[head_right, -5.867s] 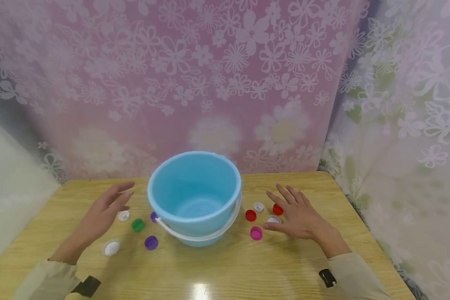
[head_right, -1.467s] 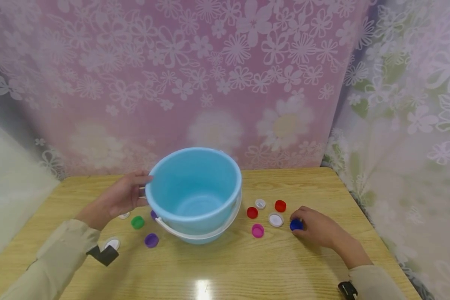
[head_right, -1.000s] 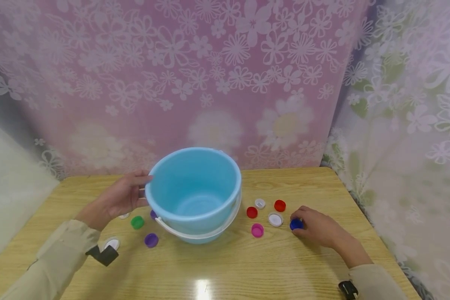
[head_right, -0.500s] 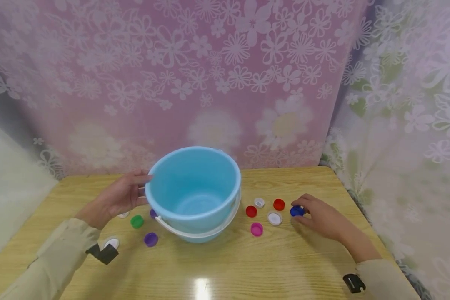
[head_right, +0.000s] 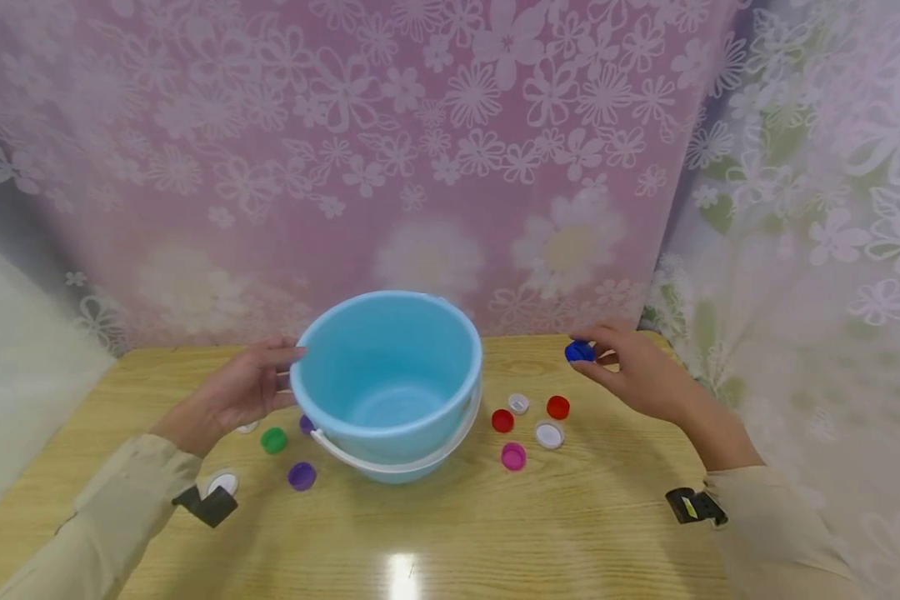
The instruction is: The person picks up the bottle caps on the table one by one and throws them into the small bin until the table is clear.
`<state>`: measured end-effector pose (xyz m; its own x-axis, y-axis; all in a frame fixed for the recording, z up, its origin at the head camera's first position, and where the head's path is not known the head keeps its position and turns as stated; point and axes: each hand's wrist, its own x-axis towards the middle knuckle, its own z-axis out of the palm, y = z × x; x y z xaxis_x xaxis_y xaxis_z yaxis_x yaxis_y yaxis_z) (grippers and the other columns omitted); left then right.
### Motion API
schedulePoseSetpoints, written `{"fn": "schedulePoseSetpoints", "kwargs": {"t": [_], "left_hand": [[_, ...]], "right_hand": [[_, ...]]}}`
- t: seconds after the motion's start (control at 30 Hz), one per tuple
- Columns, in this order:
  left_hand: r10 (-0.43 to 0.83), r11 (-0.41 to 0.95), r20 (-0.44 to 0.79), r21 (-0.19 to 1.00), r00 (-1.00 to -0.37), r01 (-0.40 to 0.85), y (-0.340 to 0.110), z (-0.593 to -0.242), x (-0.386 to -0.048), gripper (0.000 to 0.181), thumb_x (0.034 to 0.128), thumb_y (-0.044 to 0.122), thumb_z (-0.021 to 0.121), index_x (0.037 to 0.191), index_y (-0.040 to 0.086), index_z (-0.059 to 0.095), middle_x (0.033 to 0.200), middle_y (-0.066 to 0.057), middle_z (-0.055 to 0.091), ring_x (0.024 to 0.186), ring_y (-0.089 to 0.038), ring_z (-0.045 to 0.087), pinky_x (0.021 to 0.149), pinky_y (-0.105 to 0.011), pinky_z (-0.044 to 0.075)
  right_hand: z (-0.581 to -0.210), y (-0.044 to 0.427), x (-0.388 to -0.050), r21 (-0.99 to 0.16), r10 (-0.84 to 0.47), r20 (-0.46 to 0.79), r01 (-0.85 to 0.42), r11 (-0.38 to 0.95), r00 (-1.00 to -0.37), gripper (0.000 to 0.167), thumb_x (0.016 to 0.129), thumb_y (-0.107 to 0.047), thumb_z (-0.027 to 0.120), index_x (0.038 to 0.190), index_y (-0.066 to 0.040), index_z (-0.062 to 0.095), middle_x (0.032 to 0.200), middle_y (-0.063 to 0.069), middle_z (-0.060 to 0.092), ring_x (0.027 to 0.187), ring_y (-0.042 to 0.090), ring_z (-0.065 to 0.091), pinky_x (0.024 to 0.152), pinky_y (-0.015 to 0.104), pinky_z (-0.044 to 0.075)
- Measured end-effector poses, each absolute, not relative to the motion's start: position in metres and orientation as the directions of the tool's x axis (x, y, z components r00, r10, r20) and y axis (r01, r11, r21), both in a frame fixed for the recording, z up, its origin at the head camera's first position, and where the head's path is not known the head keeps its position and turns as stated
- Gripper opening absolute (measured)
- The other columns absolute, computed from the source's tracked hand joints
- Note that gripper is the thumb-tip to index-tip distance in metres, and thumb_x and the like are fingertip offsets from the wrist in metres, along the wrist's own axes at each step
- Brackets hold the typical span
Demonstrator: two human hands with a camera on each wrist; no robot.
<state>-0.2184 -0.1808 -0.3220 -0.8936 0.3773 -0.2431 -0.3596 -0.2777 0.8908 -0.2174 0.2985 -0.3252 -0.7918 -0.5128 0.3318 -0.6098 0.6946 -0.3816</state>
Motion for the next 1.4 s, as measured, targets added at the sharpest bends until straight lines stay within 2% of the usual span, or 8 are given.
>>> {"fn": "schedulePoseSetpoints", "kwargs": {"t": [0.1,0.33,0.7,0.97,1.27,1.4], "left_hand": [[0.379,-0.282,-0.242,0.889,-0.893,-0.361,-0.181,-0.323,-0.218,0.026,0.0982,0.013,0.055,0.117,0.000,0.042,0.094,-0.012,0.061,0.073,-0.020,0.067,0.068,-0.035,0.059],[0.383,-0.292,-0.233,0.887,-0.894,-0.357,-0.180,-0.324,-0.217,0.023,0.0983,0.012,0.054,0.114,0.000,0.042,0.093,-0.012,0.061,0.074,-0.020,0.067,0.067,-0.035,0.059],[0.367,-0.298,-0.231,0.888,-0.901,-0.349,-0.182,-0.326,-0.218,0.018,0.0993,0.012,0.053,0.111,0.002,0.043,0.091,-0.011,0.059,0.072,-0.019,0.066,0.065,-0.033,0.059],[0.369,-0.284,-0.222,0.898,-0.903,-0.337,-0.180,-0.326,-0.220,0.022,0.0994,0.012,0.052,0.115,0.001,0.041,0.092,-0.011,0.059,0.073,-0.019,0.066,0.065,-0.033,0.059],[0.362,-0.285,-0.223,0.898,-0.905,-0.335,-0.179,-0.327,-0.220,0.020,0.0999,0.012,0.051,0.114,0.001,0.041,0.093,-0.012,0.058,0.072,-0.019,0.066,0.064,-0.032,0.059],[0.359,-0.281,-0.223,0.900,-0.906,-0.333,-0.180,-0.327,-0.219,0.019,0.0999,0.012,0.051,0.113,0.002,0.042,0.093,-0.012,0.057,0.073,-0.019,0.066,0.064,-0.032,0.059]], "right_hand": [[-0.317,0.291,-0.220,-0.378,-0.513,0.335,-0.611,0.695,-0.790,0.036,0.093,-0.011,0.064,0.127,-0.001,0.056,0.112,0.005,0.055,0.089,0.016,0.061,0.079,0.020,0.054],[-0.297,0.266,-0.228,-0.394,-0.536,0.388,-0.660,0.640,-0.750,0.037,0.090,-0.007,0.067,0.126,-0.003,0.057,0.110,0.005,0.058,0.091,0.018,0.062,0.079,0.040,0.056],[-0.284,0.219,-0.242,-0.404,-0.585,0.403,-0.711,0.576,-0.703,0.040,0.089,-0.013,0.069,0.128,-0.006,0.058,0.110,0.005,0.059,0.093,0.018,0.063,0.081,0.035,0.056],[-0.281,0.193,-0.243,-0.464,-0.582,0.330,-0.665,0.585,-0.743,0.038,0.092,-0.022,0.067,0.127,-0.008,0.059,0.115,0.004,0.056,0.098,0.019,0.061,0.082,0.036,0.056],[-0.281,0.170,-0.243,-0.484,-0.615,0.299,-0.671,0.562,-0.730,0.043,0.091,-0.020,0.068,0.130,-0.006,0.057,0.115,0.006,0.056,0.100,0.020,0.059,0.081,0.037,0.056],[-0.282,0.158,-0.243,-0.445,-0.636,0.298,-0.693,0.567,-0.712,0.043,0.090,-0.020,0.070,0.128,-0.006,0.058,0.117,0.007,0.057,0.101,0.021,0.059,0.081,0.039,0.056]]}}
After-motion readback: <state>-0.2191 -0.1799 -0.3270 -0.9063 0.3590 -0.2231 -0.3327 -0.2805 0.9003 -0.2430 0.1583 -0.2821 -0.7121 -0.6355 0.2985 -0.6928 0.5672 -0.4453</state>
